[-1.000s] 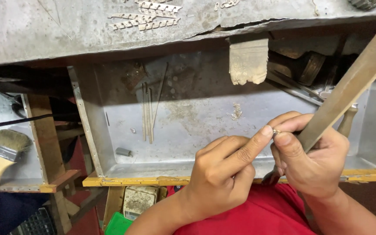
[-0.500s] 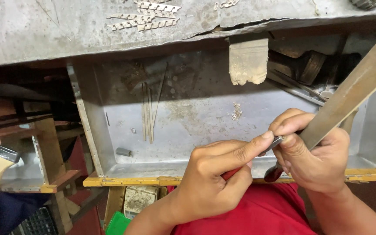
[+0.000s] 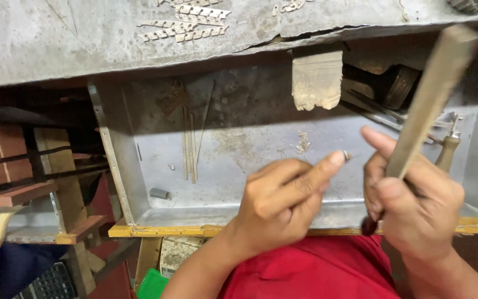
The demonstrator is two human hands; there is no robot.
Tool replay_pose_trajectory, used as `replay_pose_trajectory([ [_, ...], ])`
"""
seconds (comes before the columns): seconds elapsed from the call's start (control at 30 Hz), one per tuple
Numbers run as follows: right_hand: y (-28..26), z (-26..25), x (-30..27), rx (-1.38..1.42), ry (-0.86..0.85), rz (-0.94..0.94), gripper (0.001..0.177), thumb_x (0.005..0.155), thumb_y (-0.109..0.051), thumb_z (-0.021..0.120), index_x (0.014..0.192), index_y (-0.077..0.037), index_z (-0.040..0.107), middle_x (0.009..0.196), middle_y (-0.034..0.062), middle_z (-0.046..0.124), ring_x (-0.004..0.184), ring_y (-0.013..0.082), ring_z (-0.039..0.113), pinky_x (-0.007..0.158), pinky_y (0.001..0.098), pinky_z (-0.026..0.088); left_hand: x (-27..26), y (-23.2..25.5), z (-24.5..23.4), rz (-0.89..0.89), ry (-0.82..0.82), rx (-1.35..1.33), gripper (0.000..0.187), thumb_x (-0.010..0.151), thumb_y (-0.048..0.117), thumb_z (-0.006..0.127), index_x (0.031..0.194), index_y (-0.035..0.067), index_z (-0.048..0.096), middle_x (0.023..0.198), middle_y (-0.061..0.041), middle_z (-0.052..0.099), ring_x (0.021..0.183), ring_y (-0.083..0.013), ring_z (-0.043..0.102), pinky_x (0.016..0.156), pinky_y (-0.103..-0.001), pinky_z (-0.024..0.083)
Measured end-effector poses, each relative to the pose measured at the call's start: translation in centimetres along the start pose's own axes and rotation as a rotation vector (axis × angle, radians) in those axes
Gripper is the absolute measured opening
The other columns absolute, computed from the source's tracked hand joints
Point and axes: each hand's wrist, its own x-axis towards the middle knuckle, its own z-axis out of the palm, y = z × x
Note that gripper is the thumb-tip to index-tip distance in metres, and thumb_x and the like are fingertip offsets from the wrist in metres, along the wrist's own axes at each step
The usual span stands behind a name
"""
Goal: Filing and smoothing the edges of small metal jewelry components using a hand file at a workbench.
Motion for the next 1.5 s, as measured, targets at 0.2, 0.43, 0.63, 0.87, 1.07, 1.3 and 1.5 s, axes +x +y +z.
replay_pose_trajectory([
  [0.2, 4.1, -3.0, -3.6, 0.083, -0.157, -0.001, 0.066, 0.104, -0.014, 0.042, 0.165, -0.007, 0.019, 0.101, 0.0153, 0.056, 0.043, 0.0102, 0.049, 0.033, 0.0166, 0.044, 2.4, -5.3, 0.4, 0.236, 0.11, 0.262, 0.037, 0.112, -0.006, 0.058, 0.146, 0.007, 0.056, 0.095, -0.013, 0.065, 0.076, -0.0258, 0.056, 0.074, -0.037, 0.051],
  [0.43, 5.1, -2.7, -4.2, 0.451, -0.172, 0.099, 0.041, 0.106, -0.012, 0.047, 0.146, -0.008, 0.042, 0.095, 0.0166, 0.064, 0.041, 0.0065, 0.038, 0.036, 0.0167, 0.04, 3.1, -9.3, 0.9, 0.39, 0.157, 0.338, 0.035, 0.115, -0.001, 0.055, 0.147, 0.011, 0.054, 0.093, -0.012, 0.066, 0.075, -0.0251, 0.055, 0.067, -0.038, 0.045],
  [0.63, 5.5, -3.2, -4.1, 0.465, -0.22, 0.15, 0.038, 0.104, -0.011, 0.048, 0.141, 0.0, 0.047, 0.078, 0.02, 0.063, 0.038, 0.0057, 0.036, 0.036, 0.0165, 0.036, 4.0, -11.0, 0.5, 0.483, 0.116, 0.359, 0.027, 0.114, 0.006, 0.054, 0.14, 0.01, 0.06, 0.087, -0.012, 0.055, 0.067, -0.0278, 0.034, 0.061, -0.04, 0.034],
  [0.87, 4.8, -3.4, -2.0, 0.117, -0.15, 0.095, 0.04, 0.096, -0.008, 0.057, 0.134, 0.005, 0.057, 0.07, 0.0133, 0.063, 0.045, 0.0074, 0.046, 0.042, 0.0181, 0.038, 4.2, -12.8, 0.6, 0.539, 0.096, 0.34, 0.032, 0.116, 0.009, 0.044, 0.142, 0.019, 0.059, 0.087, -0.009, 0.059, 0.067, -0.0268, 0.03, 0.06, -0.038, 0.035],
  [1.07, 1.7, -1.8, 3.6, -0.421, -0.202, -0.347, 0.034, 0.096, 0.003, 0.068, 0.127, 0.017, 0.065, 0.117, 0.0287, 0.073, 0.084, 0.0227, 0.07, 0.078, 0.0302, 0.055, 4.6, -12.6, 0.6, 0.562, 0.116, 0.39, 0.031, 0.114, 0.007, 0.045, 0.137, 0.018, 0.062, 0.082, -0.007, 0.054, 0.065, -0.0258, 0.03, 0.057, -0.037, 0.035],
  [1.3, 3.6, -4.3, -0.8, 0.13, -0.152, 0.089, 0.046, 0.097, -0.009, 0.053, 0.141, 0.003, 0.049, 0.063, 0.0125, 0.048, 0.041, 0.0093, 0.04, 0.039, 0.0219, 0.029, 4.2, -14.3, 2.5, 0.605, 0.216, 0.369, 0.031, 0.115, 0.01, 0.054, 0.144, 0.02, 0.055, 0.083, -0.01, 0.056, 0.066, -0.0248, 0.031, 0.058, -0.035, 0.033],
  [1.5, 4.1, -5.1, -2.3, -0.275, -0.121, 0.089, 0.039, 0.089, -0.003, 0.065, 0.127, 0.006, 0.066, 0.085, 0.0104, 0.073, 0.047, 0.0088, 0.056, 0.048, 0.0206, 0.046, 4.6, -14.4, 2.3, 0.621, 0.2, 0.342, 0.025, 0.114, 0.017, 0.055, 0.139, 0.02, 0.057, 0.076, -0.008, 0.053, 0.065, -0.0266, 0.025, 0.055, -0.037, 0.033],
])
